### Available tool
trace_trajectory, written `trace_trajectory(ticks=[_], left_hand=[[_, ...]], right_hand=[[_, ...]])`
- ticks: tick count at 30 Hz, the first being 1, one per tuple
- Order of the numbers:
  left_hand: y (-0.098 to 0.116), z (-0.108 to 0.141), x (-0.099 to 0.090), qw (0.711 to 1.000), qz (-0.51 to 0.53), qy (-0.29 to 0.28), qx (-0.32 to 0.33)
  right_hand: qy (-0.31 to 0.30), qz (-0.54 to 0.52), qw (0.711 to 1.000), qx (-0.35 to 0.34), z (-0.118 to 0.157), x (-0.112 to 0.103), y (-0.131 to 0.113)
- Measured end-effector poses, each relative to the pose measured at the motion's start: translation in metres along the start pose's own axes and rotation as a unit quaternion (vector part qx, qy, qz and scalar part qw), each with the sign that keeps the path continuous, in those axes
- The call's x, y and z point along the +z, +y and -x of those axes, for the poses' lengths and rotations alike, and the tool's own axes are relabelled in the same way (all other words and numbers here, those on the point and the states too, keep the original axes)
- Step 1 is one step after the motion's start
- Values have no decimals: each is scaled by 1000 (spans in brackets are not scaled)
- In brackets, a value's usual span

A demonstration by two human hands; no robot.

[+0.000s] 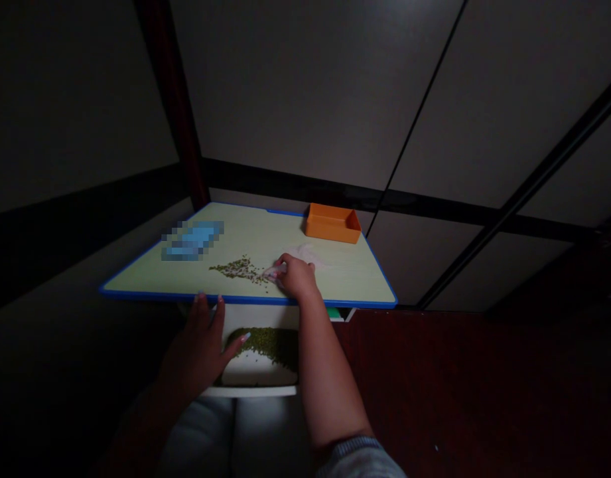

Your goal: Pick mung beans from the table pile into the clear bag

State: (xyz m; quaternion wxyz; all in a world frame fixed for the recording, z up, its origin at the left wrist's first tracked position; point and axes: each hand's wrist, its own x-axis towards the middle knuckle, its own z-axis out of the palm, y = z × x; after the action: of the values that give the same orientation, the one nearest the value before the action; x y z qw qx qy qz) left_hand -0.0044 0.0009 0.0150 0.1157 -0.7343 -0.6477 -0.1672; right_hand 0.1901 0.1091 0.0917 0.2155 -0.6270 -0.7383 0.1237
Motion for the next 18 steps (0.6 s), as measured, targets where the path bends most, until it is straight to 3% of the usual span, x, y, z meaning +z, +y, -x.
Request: trace_trajectory(ticks=[8,18], left_hand=[[-1,0,1,1000,4,-1,7],[-8,-1,15,998,31,39,33]], right_hand=[[20,-19,999,18,-2,0,6],[38,-36,994,95,-4,-3,20]])
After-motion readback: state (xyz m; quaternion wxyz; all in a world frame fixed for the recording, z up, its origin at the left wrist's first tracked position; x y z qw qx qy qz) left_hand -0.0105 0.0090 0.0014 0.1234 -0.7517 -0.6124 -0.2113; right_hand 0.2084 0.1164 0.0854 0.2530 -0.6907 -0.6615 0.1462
